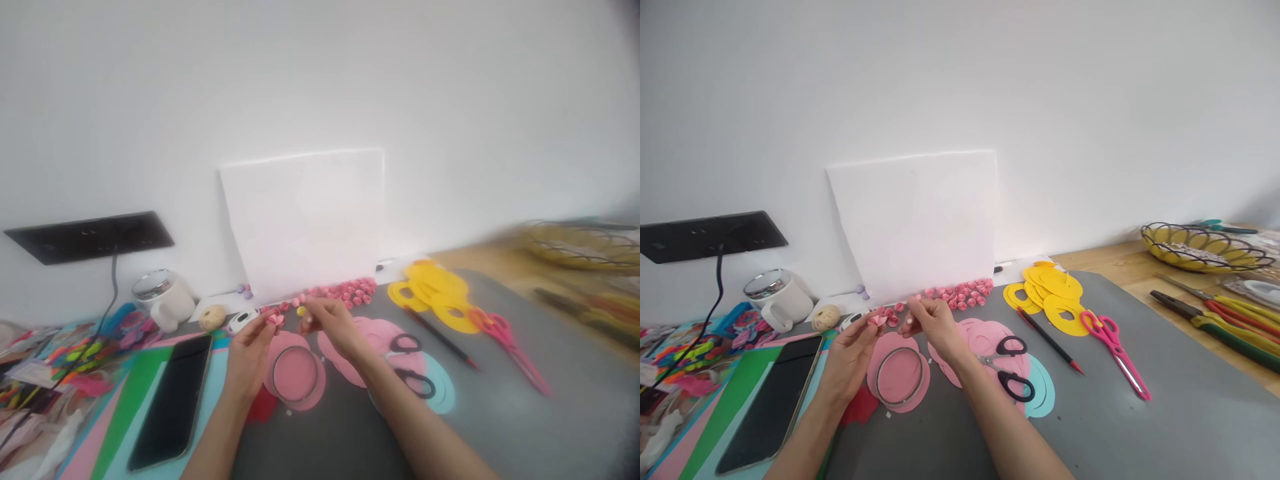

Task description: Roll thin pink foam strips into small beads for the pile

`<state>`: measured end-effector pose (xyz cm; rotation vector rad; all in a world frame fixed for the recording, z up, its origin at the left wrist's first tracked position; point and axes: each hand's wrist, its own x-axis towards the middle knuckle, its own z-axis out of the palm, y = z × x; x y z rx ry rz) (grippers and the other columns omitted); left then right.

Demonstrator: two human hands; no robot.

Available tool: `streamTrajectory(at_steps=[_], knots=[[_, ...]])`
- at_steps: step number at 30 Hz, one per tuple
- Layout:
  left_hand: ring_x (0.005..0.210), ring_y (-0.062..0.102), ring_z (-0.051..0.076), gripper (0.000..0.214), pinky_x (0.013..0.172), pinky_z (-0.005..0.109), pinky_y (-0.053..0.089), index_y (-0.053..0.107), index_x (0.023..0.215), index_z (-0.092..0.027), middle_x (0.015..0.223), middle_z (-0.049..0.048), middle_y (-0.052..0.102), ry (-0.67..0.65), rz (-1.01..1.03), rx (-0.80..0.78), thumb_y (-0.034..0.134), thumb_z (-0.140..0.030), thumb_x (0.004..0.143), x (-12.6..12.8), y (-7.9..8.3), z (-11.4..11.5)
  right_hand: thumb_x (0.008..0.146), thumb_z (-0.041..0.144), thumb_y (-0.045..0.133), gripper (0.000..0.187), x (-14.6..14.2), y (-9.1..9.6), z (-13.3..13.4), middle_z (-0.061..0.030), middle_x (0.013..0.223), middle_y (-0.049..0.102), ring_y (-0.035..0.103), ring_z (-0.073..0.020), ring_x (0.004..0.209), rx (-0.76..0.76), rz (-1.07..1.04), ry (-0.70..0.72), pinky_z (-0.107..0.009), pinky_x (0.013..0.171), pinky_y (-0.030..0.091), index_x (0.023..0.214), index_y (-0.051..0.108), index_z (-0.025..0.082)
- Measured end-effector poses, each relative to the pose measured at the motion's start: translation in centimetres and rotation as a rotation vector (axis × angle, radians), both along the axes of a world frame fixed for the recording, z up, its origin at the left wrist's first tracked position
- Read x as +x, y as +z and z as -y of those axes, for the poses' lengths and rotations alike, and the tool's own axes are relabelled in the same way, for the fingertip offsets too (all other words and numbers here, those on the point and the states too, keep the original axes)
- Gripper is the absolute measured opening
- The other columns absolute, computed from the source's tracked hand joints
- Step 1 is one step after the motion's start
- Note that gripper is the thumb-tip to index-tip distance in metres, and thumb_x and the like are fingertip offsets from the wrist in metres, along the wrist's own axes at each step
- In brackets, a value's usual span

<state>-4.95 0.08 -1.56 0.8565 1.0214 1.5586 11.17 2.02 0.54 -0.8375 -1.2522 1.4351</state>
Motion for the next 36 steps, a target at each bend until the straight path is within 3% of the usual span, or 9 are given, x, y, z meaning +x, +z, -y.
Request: streamTrajectory(at_steps=[5, 7, 9, 13, 16, 19, 29, 36], knots=[[0.079, 0.065, 0.014, 0.026, 0.078, 0.024, 0.051, 0.073, 0.083, -0.017, 0.081, 0.0039, 0.073, -0.12, 0.177, -0.023, 0.08, -0.024, 0.059, -0.3, 0.4, 0.1, 0.059, 0.038, 0.076, 0.029, 0.3, 0.4, 0.5, -0.0007, 0.07, 0.062, 0.06, -0.0149, 0.068, 0.106, 0.071, 0.232, -0.028, 0.066, 0.051, 0.064, 0.058, 0.017], [0.078, 0.065, 0.013, 0.024, 0.078, 0.023, 0.05, 0.073, 0.082, -0.017, 0.08, 0.0032, 0.073, -0.153, 0.222, -0.036, 0.079, -0.024, 0.06, -0.4, 0.6, 0.2, 0.064, 0.038, 0.074, 0.027, 0.1, 0.4, 0.8, 0.0006, 0.062, 0.06, 0.057, -0.0129, 0.06, 0.131, 0.118, 0.176, -0.026, 0.061, 0.049, 0.064, 0.057, 0.017], [0.077, 0.065, 0.014, 0.02, 0.078, 0.024, 0.051, 0.073, 0.079, -0.017, 0.08, 0.0032, 0.072, -0.181, 0.237, -0.037, 0.079, -0.024, 0.061, -0.4, 0.7, 0.2, 0.07, 0.039, 0.068, 0.026, -0.3, 0.2, 0.9, 0.0009, 0.058, 0.058, 0.055, -0.012, 0.056, 0.184, 0.181, 0.034, -0.025, 0.058, 0.048, 0.062, 0.057, 0.017], [0.077, 0.064, 0.015, 0.016, 0.078, 0.027, 0.051, 0.073, 0.076, -0.017, 0.08, 0.0037, 0.071, -0.219, 0.218, -0.041, 0.077, -0.023, 0.063, -0.1, 1.0, 0.4, 0.071, 0.036, 0.068, 0.019, -0.9, -0.1, 0.9, -0.0014, 0.072, 0.063, 0.059, -0.0155, 0.07, 0.41, 0.217, -0.138, -0.028, 0.066, 0.05, 0.074, 0.061, 0.019], [0.079, 0.063, 0.015, 0.016, 0.078, 0.026, 0.05, 0.073, 0.078, -0.017, 0.082, 0.0041, 0.07, -0.244, 0.205, -0.049, 0.077, -0.024, 0.063, 0.1, 1.0, 0.5, 0.077, 0.031, 0.063, 0.011, -1.1, -0.3, 0.7, -0.003, 0.077, 0.064, 0.059, -0.0161, 0.073, 0.587, 0.262, -0.159, -0.029, 0.068, 0.05, 0.077, 0.063, 0.02], [0.079, 0.062, 0.015, 0.017, 0.077, 0.026, 0.05, 0.074, 0.078, -0.017, 0.083, 0.0048, 0.07, -0.238, 0.201, -0.055, 0.077, -0.024, 0.063, 0.1, 0.8, 0.5, 0.082, 0.025, 0.057, 0.01, -1.3, -0.6, 0.6, -0.0032, 0.074, 0.064, 0.058, -0.0156, 0.07, 0.671, 0.312, -0.191, -0.029, 0.065, 0.049, 0.076, 0.063, 0.021], [0.083, 0.062, 0.014, 0.016, 0.079, 0.024, 0.048, 0.074, 0.081, -0.017, 0.086, 0.0043, 0.07, -0.273, 0.245, -0.095, 0.076, -0.022, 0.065, -0.1, 0.6, 0.5, 0.087, 0.017, 0.048, 0.013, -1.3, -1.4, 0.2, -0.0055, 0.084, 0.058, 0.055, -0.0154, 0.079, 0.843, 0.426, -0.228, -0.027, 0.069, 0.047, 0.081, 0.058, 0.02], [0.084, 0.061, 0.014, 0.017, 0.08, 0.023, 0.047, 0.073, 0.083, -0.015, 0.089, 0.0048, 0.07, -0.301, 0.28, -0.11, 0.074, -0.018, 0.067, -0.1, 0.6, 0.4, 0.088, 0.018, 0.047, 0.013, -1.2, -1.8, 0.1, -0.0052, 0.086, 0.056, 0.056, -0.0143, 0.079, 0.864, 0.459, -0.192, -0.025, 0.07, 0.047, 0.084, 0.059, 0.02]])
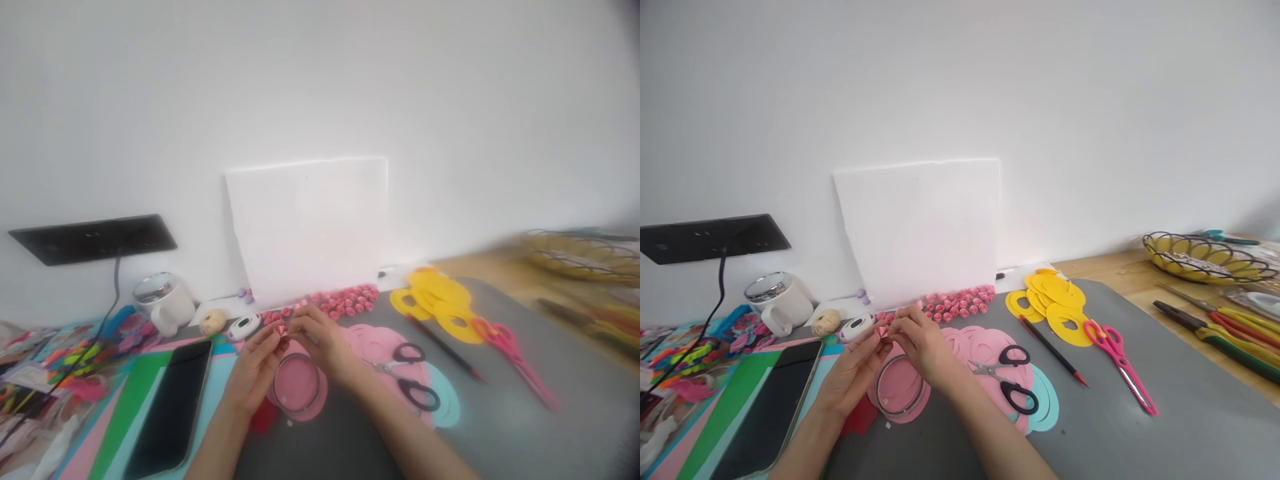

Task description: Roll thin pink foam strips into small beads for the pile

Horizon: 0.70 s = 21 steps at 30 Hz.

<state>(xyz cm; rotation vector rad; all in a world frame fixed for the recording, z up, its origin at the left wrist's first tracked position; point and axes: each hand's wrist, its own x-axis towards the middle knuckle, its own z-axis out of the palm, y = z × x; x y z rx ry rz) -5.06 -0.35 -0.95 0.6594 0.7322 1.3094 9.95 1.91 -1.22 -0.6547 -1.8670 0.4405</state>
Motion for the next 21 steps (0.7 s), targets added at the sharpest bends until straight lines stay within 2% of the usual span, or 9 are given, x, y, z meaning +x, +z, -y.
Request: streamTrajectory(at_steps=[8, 21], knots=[[0.08, 0.061, 0.013, 0.014, 0.079, 0.023, 0.049, 0.073, 0.084, -0.012, 0.086, 0.0054, 0.07, -0.04, 0.041, -0.006, 0.071, -0.013, 0.071, -0.27, -0.21, 0.04, 0.088, 0.014, 0.045, 0.014, 0.04, 0.07, 0.0, -0.0037, 0.082, 0.056, 0.055, -0.0137, 0.075, -0.026, 0.0, 0.061, -0.025, 0.067, 0.047, 0.082, 0.057, 0.019], [0.078, 0.062, 0.013, 0.02, 0.076, 0.021, 0.05, 0.074, 0.085, -0.011, 0.086, 0.0068, 0.071, -0.014, 0.013, -0.042, 0.075, -0.013, 0.065, -0.06, 0.01, 0.12, 0.088, 0.011, 0.043, 0.016, 0.0, -0.09, -0.09, -0.0035, 0.082, 0.056, 0.054, -0.0137, 0.076, -0.037, 0.02, 0.065, -0.024, 0.067, 0.046, 0.082, 0.054, 0.02]])
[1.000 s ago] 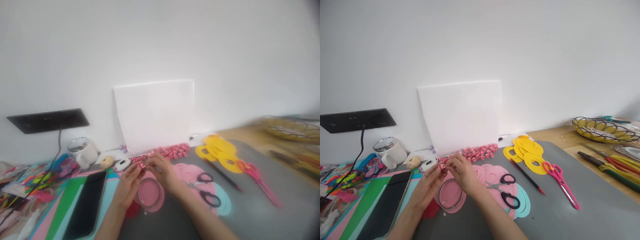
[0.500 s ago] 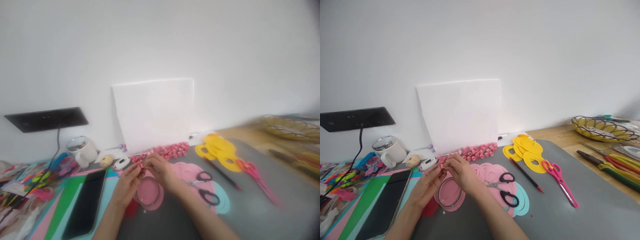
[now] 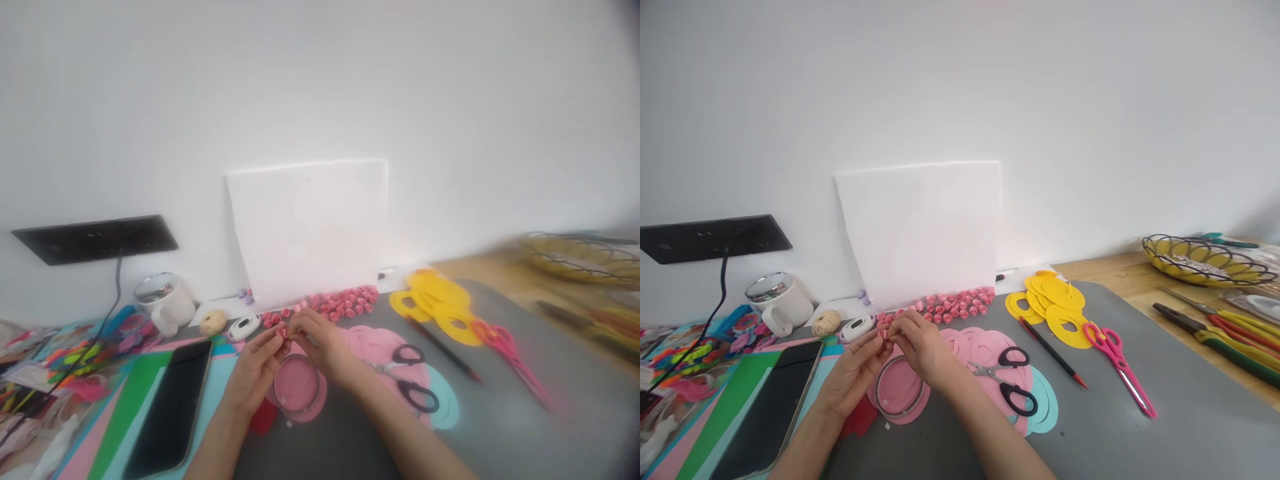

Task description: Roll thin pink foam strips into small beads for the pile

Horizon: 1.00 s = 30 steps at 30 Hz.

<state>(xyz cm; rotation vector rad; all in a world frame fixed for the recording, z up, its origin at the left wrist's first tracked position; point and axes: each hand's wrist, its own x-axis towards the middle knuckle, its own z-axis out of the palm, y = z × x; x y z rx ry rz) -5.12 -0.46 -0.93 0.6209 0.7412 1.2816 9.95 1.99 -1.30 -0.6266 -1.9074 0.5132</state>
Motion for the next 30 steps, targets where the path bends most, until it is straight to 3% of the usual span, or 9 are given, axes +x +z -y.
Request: streamTrajectory(at_steps=[8, 10, 12, 17, 24, 27, 30], knots=[[0.077, 0.063, 0.014, 0.023, 0.076, 0.023, 0.05, 0.074, 0.085, -0.012, 0.084, 0.0079, 0.072, -0.014, -0.085, 0.003, 0.077, -0.017, 0.062, -0.1, -0.2, 0.0, 0.086, 0.014, 0.046, 0.012, 0.0, 0.3, 0.4, -0.002, 0.077, 0.059, 0.055, -0.0135, 0.07, -0.115, -0.02, -0.035, -0.026, 0.065, 0.046, 0.079, 0.054, 0.021], [0.077, 0.063, 0.015, 0.023, 0.077, 0.025, 0.05, 0.075, 0.085, -0.013, 0.084, 0.0079, 0.072, -0.008, -0.137, 0.022, 0.077, -0.019, 0.063, -0.1, 0.0, 0.1, 0.084, 0.019, 0.052, 0.003, 0.1, 0.5, 0.5, -0.0014, 0.077, 0.061, 0.058, -0.0137, 0.071, -0.235, -0.116, 0.004, -0.027, 0.066, 0.048, 0.084, 0.054, 0.021], [0.075, 0.063, 0.015, 0.023, 0.075, 0.025, 0.051, 0.075, 0.085, -0.013, 0.081, 0.0077, 0.072, -0.01, -0.219, 0.049, 0.077, -0.021, 0.063, -0.1, 0.3, 0.2, 0.079, 0.025, 0.06, 0.011, 0.1, 0.9, 0.5, -0.0006, 0.077, 0.062, 0.06, -0.014, 0.07, -0.385, -0.235, 0.053, -0.028, 0.066, 0.05, 0.088, 0.053, 0.021], [0.078, 0.063, 0.017, 0.022, 0.075, 0.027, 0.051, 0.075, 0.085, -0.016, 0.086, 0.0069, 0.071, -0.004, -0.387, 0.154, 0.075, -0.025, 0.065, 0.0, 0.8, 0.6, 0.072, 0.034, 0.067, 0.018, 0.6, 1.8, 0.7, -0.0018, 0.07, 0.063, 0.062, -0.015, 0.066, -0.682, -0.327, 0.228, -0.03, 0.067, 0.05, 0.073, 0.062, 0.016], [0.097, 0.06, 0.024, 0.02, 0.082, 0.032, 0.05, 0.074, 0.087, -0.019, 0.1, 0.0079, 0.069, 0.067, -0.697, 0.336, 0.07, -0.027, 0.069, 0.1, -0.2, 0.4, 0.053, 0.025, 0.08, 0.027, 0.5, 0.4, -0.1, 0.0004, 0.067, 0.063, 0.061, -0.0132, 0.064, -1.104, -0.598, 0.352, -0.031, 0.071, 0.049, 0.069, 0.06, 0.015], [0.093, 0.062, 0.024, 0.022, 0.081, 0.033, 0.05, 0.073, 0.088, -0.018, 0.099, 0.008, 0.069, 0.126, -0.684, 0.329, 0.07, -0.027, 0.068, 0.2, -0.5, 0.2, 0.054, 0.026, 0.079, 0.026, -0.5, 1.6, 0.4, 0.0018, 0.062, 0.06, 0.058, -0.0123, 0.06, -1.069, -0.649, 0.28, -0.029, 0.067, 0.048, 0.068, 0.059, 0.016], [0.077, 0.064, 0.02, 0.023, 0.073, 0.031, 0.052, 0.072, 0.087, -0.016, 0.086, 0.0065, 0.071, 0.205, -0.575, 0.255, 0.071, -0.027, 0.066, 0.3, -0.6, 0.1, 0.064, 0.036, 0.072, 0.021, -1.0, 4.8, 3.2, 0.0027, 0.06, 0.057, 0.056, -0.0119, 0.057, -0.733, -0.658, 0.049, -0.026, 0.058, 0.047, 0.064, 0.058, 0.02]])
